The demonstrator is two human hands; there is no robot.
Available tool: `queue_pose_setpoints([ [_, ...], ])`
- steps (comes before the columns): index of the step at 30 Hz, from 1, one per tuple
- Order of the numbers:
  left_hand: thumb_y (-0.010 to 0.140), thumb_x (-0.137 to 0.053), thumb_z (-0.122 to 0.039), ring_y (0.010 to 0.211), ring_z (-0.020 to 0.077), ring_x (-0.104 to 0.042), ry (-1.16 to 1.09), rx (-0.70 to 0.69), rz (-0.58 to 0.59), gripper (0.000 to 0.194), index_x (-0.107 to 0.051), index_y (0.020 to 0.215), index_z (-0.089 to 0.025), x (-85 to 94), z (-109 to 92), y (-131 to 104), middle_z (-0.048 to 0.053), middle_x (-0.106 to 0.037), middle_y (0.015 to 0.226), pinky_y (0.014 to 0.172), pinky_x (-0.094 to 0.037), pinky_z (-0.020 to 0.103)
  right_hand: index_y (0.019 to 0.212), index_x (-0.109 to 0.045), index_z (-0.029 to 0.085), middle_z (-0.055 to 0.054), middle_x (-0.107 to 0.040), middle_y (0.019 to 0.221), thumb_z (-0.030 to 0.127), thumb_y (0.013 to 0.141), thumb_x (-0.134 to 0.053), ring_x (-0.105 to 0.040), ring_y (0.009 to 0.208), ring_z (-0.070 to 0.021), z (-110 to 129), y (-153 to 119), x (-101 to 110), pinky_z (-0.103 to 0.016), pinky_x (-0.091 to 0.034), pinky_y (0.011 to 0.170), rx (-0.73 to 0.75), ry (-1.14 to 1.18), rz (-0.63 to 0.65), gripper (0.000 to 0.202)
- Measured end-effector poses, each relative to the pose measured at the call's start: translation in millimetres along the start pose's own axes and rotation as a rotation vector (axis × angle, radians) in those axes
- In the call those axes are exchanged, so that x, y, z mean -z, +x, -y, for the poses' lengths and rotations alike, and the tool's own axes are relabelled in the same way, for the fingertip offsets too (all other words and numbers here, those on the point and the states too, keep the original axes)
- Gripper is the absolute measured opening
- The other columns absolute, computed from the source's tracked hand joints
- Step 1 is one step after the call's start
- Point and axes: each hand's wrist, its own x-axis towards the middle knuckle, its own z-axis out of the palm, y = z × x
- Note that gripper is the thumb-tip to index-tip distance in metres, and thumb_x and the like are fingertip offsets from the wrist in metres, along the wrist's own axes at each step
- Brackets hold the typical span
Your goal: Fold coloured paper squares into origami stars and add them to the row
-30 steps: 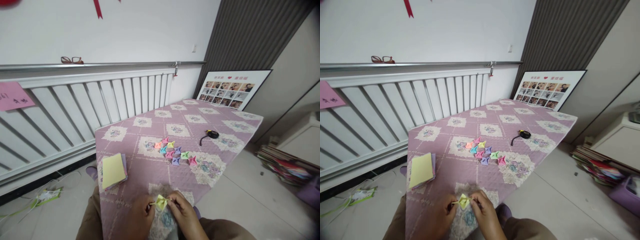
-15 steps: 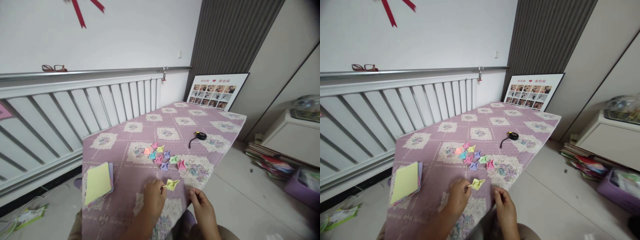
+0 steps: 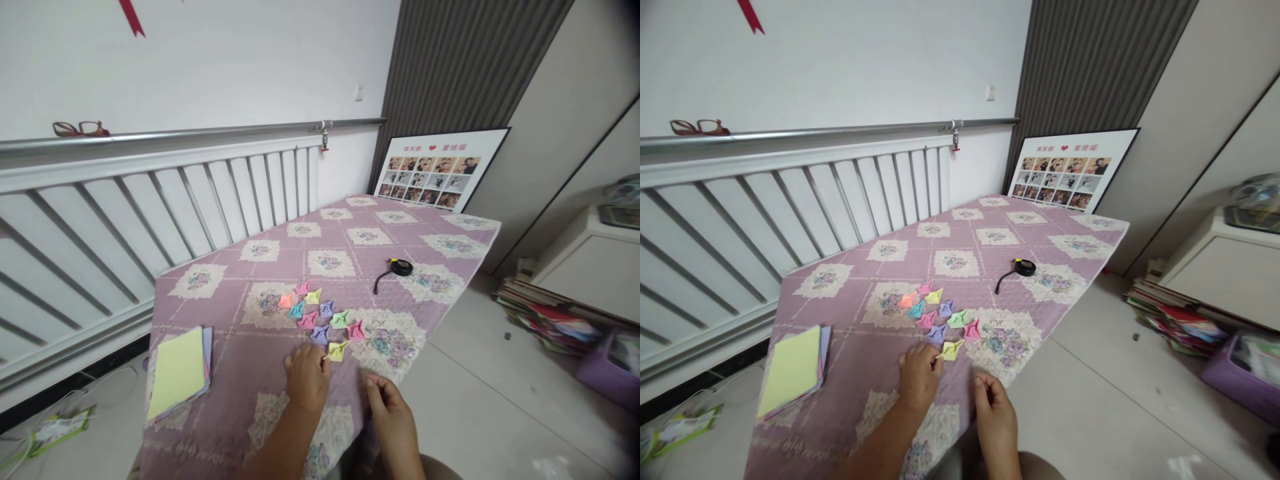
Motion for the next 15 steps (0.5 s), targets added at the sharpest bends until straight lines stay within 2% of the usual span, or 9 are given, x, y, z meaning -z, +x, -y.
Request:
queue_pose_setpoints([
  [15,0.085,-0.062,-0.028,0.099,0.0256,-0.057,0.009,0.016,-0.017,0.007,-0.066,0.090,-0.023,-5.0,-1.8,2.8,0.004,-0.068,0.096,0.089,-0.032,0.039,0.083,-0.070,0.019,-0.004,-0.073,0.078,0.050,0.073,-0.062,-0.065,0.071,-0.0214,1.1,-1.1,-0.5,-0.029,-0.052,0.065,-0.037,0.071,0.005,0.034],
])
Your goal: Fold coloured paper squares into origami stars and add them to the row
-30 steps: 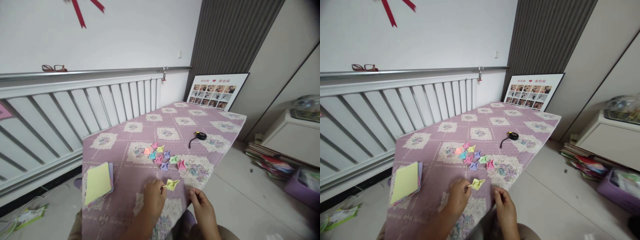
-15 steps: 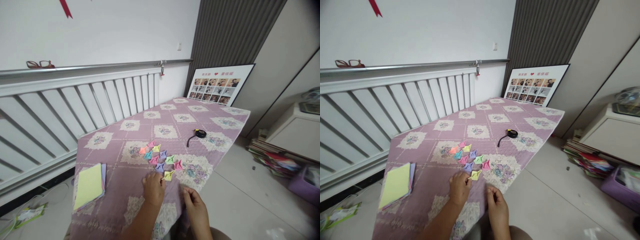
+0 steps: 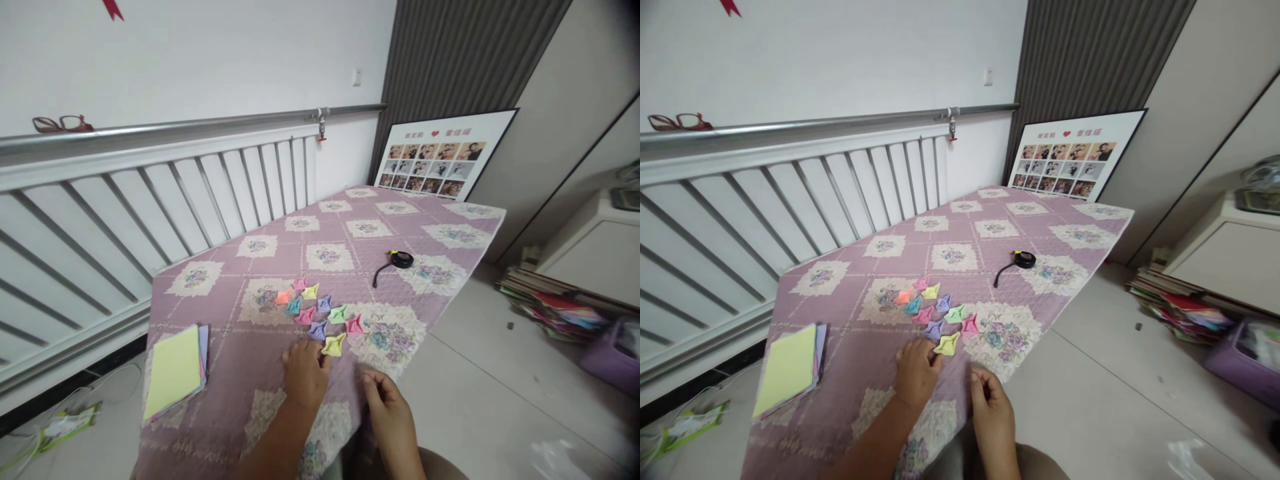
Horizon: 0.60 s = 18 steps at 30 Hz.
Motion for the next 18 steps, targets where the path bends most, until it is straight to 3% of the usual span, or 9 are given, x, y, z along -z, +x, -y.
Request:
queue_pose_setpoints([
  [8,0.081,-0.062,-0.019,0.099,0.0274,-0.058,-0.090,-0.041,-0.039,0.011,-0.064,0.092,-0.021,-5.9,7.8,-1.3,0.006,-0.068,0.095,0.092,-0.035,0.044,0.082,-0.070,0.019,-0.004,-0.072,0.076,0.052,0.074,-0.060,-0.064,0.070,-0.0211,-1.3,3.4,0.3,-0.029,-0.052,0.065,0.005,-0.032,0.002,0.036],
  [12,0.078,-0.058,-0.011,0.094,0.0245,-0.059,-0.154,-0.117,-0.011,0.013,-0.063,0.086,-0.020,2.3,18.2,-11.1,0.005,-0.067,0.091,0.088,-0.040,0.040,0.081,-0.070,0.019,-0.004,-0.073,0.076,0.053,0.074,-0.059,-0.066,0.071,-0.0219,-1.2,3.7,1.3,-0.029,-0.053,0.067,0.029,-0.077,-0.008,0.036],
  [15,0.074,-0.058,-0.006,0.091,0.0205,-0.060,-0.192,-0.219,0.020,0.020,-0.063,0.083,-0.022,11.3,39.3,-35.3,0.002,-0.067,0.091,0.086,-0.043,0.034,0.083,-0.070,0.020,-0.005,-0.075,0.078,0.054,0.074,-0.057,-0.068,0.071,-0.0225,-3.4,3.6,1.4,-0.029,-0.054,0.065,0.084,-0.157,-0.009,0.038],
  [18,0.076,-0.062,-0.011,0.100,0.0209,-0.059,-0.219,-0.530,0.039,0.017,-0.063,0.089,-0.022,9.6,79.6,-70.4,0.004,-0.066,0.106,0.090,-0.044,0.034,0.082,-0.070,0.021,-0.006,-0.076,0.079,0.057,0.076,-0.054,-0.070,0.071,-0.0234,-8.2,3.2,1.6,-0.030,-0.055,0.065,0.179,-0.309,-0.019,0.039],
])
